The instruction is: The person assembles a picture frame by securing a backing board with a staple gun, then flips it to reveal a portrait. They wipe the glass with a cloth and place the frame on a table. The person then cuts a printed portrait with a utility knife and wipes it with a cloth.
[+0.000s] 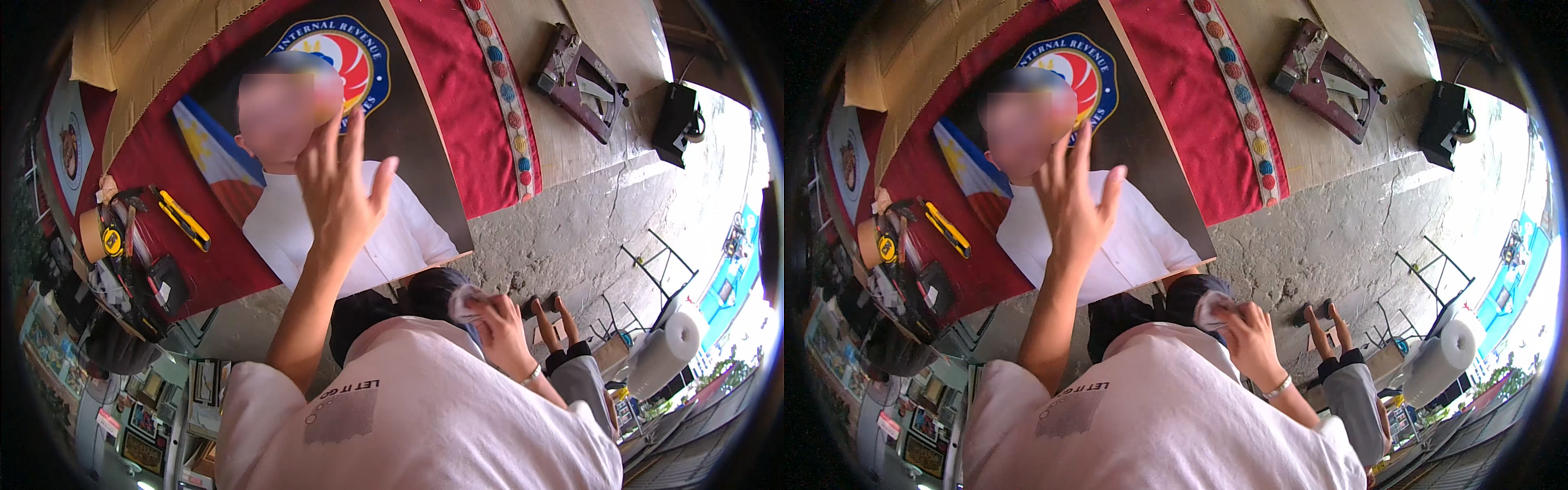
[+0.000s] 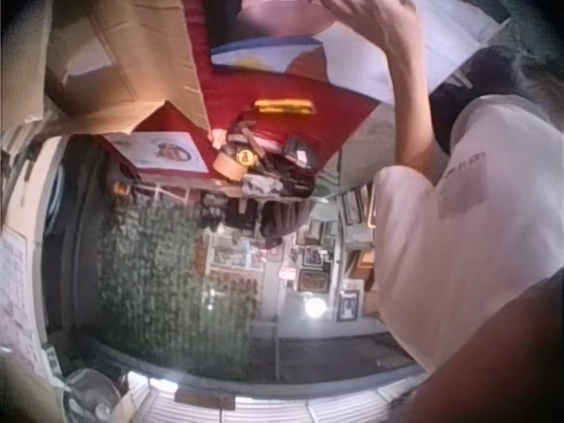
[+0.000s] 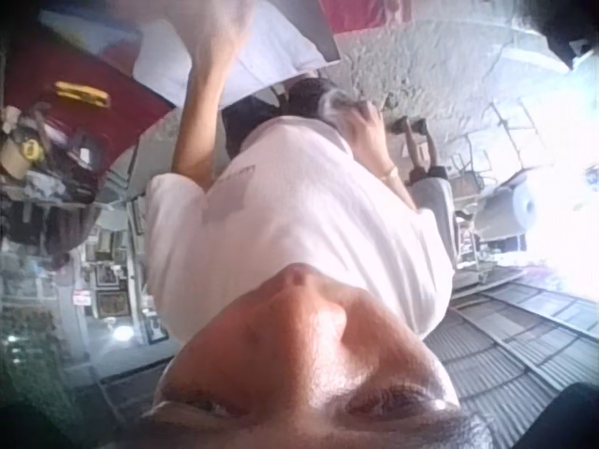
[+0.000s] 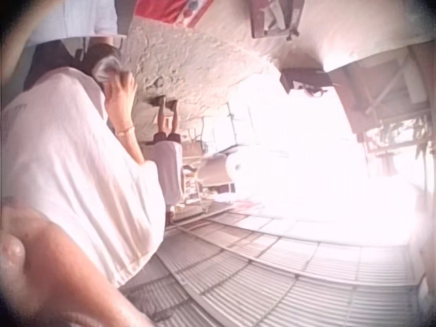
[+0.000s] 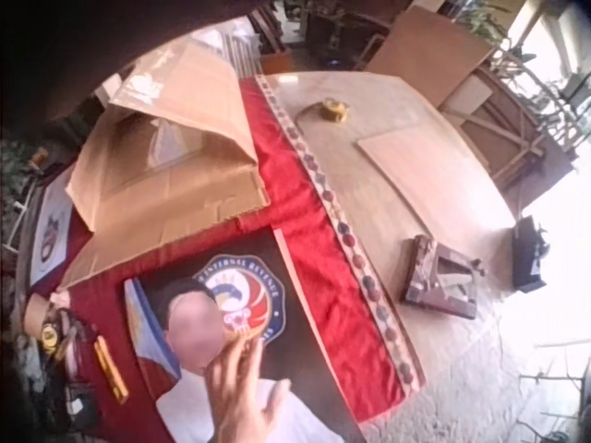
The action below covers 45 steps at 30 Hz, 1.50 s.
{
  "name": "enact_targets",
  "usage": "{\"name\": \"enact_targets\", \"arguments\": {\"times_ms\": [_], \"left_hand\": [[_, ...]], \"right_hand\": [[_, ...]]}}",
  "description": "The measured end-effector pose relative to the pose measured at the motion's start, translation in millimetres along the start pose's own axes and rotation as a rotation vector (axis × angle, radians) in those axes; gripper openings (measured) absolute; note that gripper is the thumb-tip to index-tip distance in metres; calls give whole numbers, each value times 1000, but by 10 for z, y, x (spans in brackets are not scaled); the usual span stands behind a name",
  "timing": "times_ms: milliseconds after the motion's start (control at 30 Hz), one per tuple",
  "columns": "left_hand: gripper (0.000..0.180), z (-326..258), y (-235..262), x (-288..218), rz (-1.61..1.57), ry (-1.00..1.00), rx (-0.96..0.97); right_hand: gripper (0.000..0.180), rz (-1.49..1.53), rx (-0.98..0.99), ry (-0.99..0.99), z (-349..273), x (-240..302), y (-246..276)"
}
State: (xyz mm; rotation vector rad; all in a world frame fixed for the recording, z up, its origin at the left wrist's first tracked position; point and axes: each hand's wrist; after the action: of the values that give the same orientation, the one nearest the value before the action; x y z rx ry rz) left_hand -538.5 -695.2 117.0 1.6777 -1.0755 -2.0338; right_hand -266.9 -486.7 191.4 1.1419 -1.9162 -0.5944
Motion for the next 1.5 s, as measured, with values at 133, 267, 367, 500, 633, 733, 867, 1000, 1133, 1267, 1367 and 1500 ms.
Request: {"name": "enact_targets", "arguments": {"times_ms": [133,267,367,500,633,733,867,1000,1133,1267,1367,1500], "left_hand": [[72,25,-222,-215,98,-115,169],[60,-582,-364,-133,-337,-427,638],[57,-542,-233,-153,-293,-277,494],[56,-81,-147,-197,-42,-92,87],[36,-357,-60,77,-383,-392,495],[48,-401,239,167,-137,-186,199],[69,-660,461,476,78,65,-45],[72,-930,380,511,116,116,154],[77,-1022,317,610,86,82,90],[79,-955,360,564,81,77,89],[80,-908,407,548,84,80,141],[80,-991,375,613,56,93,154]], "right_hand": [[36,1417,-116,-693,-220,-533,-171],[59,1641,-248,-235,144,-355,229],[55,1573,-209,-322,264,-316,338],[48,1388,-384,-285,522,-73,375],[39,769,-561,-81,696,-184,387],[26,499,-738,-111,1119,484,729],[38,202,-593,285,1676,771,385],[52,-272,-404,659,2364,1578,147],[59,-446,-480,705,2842,1527,199],[69,-294,-828,378,3712,1585,584],[68,-373,-713,588,3722,2306,186],[72,-281,-461,751,3688,2474,-51]]}}
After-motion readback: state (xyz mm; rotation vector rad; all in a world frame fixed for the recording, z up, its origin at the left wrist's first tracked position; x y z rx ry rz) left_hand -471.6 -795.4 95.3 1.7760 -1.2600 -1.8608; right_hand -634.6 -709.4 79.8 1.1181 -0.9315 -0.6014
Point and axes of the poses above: each hand's wrist, its own z-axis towards the middle knuckle, its own y-axis out of the back of the hand, x = y × z, and after that the axes turned 13 degrees about -z, right-handed
